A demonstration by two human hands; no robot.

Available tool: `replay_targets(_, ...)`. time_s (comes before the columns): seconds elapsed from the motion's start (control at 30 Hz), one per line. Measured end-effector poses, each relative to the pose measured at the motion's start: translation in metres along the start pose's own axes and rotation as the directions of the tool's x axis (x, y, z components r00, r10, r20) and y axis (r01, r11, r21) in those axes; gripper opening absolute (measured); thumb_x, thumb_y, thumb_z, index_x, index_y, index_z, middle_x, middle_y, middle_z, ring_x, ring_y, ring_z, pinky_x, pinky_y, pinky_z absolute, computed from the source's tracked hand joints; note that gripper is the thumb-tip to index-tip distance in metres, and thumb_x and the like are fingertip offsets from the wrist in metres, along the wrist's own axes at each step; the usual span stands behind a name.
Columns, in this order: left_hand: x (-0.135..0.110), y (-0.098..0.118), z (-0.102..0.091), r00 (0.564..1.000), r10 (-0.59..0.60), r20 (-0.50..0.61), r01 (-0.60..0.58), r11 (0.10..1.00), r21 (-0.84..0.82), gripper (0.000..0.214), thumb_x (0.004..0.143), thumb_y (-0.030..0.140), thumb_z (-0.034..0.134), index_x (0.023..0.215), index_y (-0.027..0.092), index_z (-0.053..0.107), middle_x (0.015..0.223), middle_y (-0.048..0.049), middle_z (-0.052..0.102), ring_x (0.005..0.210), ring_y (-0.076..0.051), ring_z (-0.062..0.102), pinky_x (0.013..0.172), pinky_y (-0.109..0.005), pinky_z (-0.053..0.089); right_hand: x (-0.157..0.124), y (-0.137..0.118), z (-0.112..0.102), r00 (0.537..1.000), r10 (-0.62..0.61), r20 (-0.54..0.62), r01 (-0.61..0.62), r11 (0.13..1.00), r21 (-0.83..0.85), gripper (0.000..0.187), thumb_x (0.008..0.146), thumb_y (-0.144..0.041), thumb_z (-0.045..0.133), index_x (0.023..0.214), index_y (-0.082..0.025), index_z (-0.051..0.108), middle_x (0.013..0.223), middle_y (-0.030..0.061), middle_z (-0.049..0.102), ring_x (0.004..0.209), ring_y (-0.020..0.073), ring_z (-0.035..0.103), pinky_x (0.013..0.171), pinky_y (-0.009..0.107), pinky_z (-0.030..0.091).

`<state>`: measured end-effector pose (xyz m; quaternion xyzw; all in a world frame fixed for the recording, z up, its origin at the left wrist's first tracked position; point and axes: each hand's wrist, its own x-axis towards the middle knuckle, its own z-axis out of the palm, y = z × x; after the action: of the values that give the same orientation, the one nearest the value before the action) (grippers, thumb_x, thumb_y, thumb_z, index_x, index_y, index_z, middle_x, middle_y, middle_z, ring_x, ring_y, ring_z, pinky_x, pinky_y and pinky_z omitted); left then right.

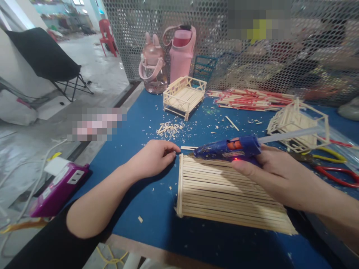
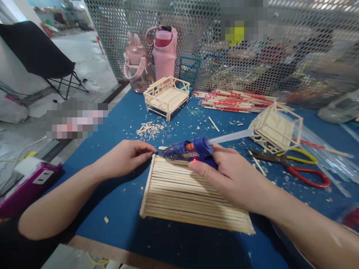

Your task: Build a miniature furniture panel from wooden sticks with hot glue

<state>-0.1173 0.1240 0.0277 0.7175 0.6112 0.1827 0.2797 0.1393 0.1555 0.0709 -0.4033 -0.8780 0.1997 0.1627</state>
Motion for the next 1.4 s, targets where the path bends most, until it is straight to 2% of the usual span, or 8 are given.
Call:
replay_targets(0.2, 0.000, 0.002, -0.001, 1.000, -0.005, 0.000, 0.005, 1.000, 0.019, 0.028, 0.082, 0.021, 0.048, 0.099, 0.018, 0.071, 0.080, -0.0009, 0.073, 0.071, -0.014, 0.064, 0.068, -0.026, 0.047, -0.018, 0.010, -0.019, 0.984, 0.159, -0.083, -0.162, 0.986, -0.030, 0.071, 0.072, -0.087, 0.029, 0.048, -0.026, 0.055, 0.046, 0.0055, 0.055, 0.044, 0.0213, 0.052, 0.043, 0.035, 0.043)
replay_targets(0.33, 0.001, 0.003, -0.004, 1.000, 0.002, 0.016, -0.003, 0.999, 0.049, 0.030, 0.082, 0.025, 0.048, 0.101, 0.019, 0.071, 0.089, -0.0023, 0.075, 0.078, -0.017, 0.066, 0.073, -0.028, 0.048, -0.046, 0.038, -0.040, 0.944, 0.289, -0.159, -0.280, 0.957, 0.073, 0.069, 0.073, -0.084, 0.036, 0.040, -0.026, 0.051, 0.042, 0.0056, 0.052, 0.040, 0.0183, 0.047, 0.040, 0.034, 0.040)
replay_targets(0.43, 0.004, 0.001, -0.005, 1.000, 0.010, 0.005, -0.010, 0.999, 0.051, 0.031, 0.083, 0.033, 0.048, 0.100, 0.021, 0.071, 0.097, -0.0037, 0.075, 0.086, -0.021, 0.067, 0.079, -0.032, 0.049, -0.068, 0.054, -0.052, 0.913, 0.354, -0.204, -0.349, 0.935, 0.058, 0.068, 0.073, -0.083, 0.040, 0.040, -0.025, 0.053, 0.042, 0.0061, 0.053, 0.040, 0.0187, 0.048, 0.042, 0.034, 0.041)
replay_targets(0.67, 0.011, 0.000, -0.007, 0.999, -0.043, 0.005, 0.042, 0.998, 0.050, 0.036, 0.079, 0.048, 0.048, 0.095, 0.026, 0.072, 0.097, -0.0057, 0.075, 0.087, -0.028, 0.067, 0.080, -0.038, 0.049, -0.091, 0.057, -0.054, 0.851, 0.437, -0.291, -0.466, 0.884, -0.033, 0.071, 0.070, -0.087, 0.033, 0.043, -0.024, 0.052, 0.046, 0.0067, 0.056, 0.045, 0.0201, 0.053, 0.044, 0.035, 0.044)
replay_targets(0.9, 0.012, 0.005, -0.010, 0.992, -0.120, 0.034, 0.118, 0.992, 0.047, 0.040, 0.077, 0.051, 0.049, 0.097, 0.025, 0.071, 0.099, -0.0054, 0.076, 0.091, -0.027, 0.067, 0.084, -0.038, 0.049, -0.094, 0.060, -0.055, 0.881, 0.343, -0.326, -0.396, 0.911, -0.111, 0.067, 0.077, -0.082, 0.029, 0.044, -0.026, 0.041, 0.039, -0.0007, 0.040, 0.038, 0.0149, 0.037, 0.039, 0.031, 0.035)
replay_targets(1.03, 0.013, 0.008, -0.011, 0.991, -0.127, 0.044, 0.125, 0.991, 0.045, 0.037, 0.080, 0.048, 0.048, 0.100, 0.024, 0.070, 0.101, -0.0036, 0.076, 0.093, -0.025, 0.067, 0.087, -0.037, 0.048, -0.094, 0.061, -0.054, 0.879, 0.351, -0.323, -0.398, 0.913, -0.093, 0.066, 0.078, -0.082, 0.030, 0.053, -0.025, 0.052, 0.042, -0.0005, 0.044, 0.039, 0.0159, 0.040, 0.040, 0.032, 0.037)
replay_targets(1.23, 0.012, 0.009, -0.011, 0.989, -0.142, 0.050, 0.140, 0.989, 0.042, 0.038, 0.080, 0.048, 0.049, 0.100, 0.023, 0.069, 0.101, -0.0043, 0.075, 0.094, -0.026, 0.067, 0.088, -0.038, 0.047, -0.091, 0.060, -0.051, 0.875, 0.365, -0.317, -0.410, 0.908, -0.087, 0.063, 0.078, -0.081, 0.031, 0.051, -0.027, 0.047, 0.043, 0.0012, 0.047, 0.041, 0.0181, 0.042, 0.041, 0.033, 0.037)
replay_targets(1.4, 0.011, 0.008, -0.011, 0.989, -0.138, 0.054, 0.135, 0.989, 0.056, 0.038, 0.081, 0.047, 0.047, 0.100, 0.023, 0.069, 0.103, -0.0042, 0.075, 0.095, -0.025, 0.067, 0.088, -0.038, 0.048, -0.092, 0.061, -0.050, 0.868, 0.365, -0.335, -0.422, 0.900, -0.113, 0.066, 0.077, -0.082, 0.030, 0.055, -0.025, 0.054, 0.050, 0.0041, 0.057, 0.046, 0.0211, 0.051, 0.045, 0.036, 0.043)
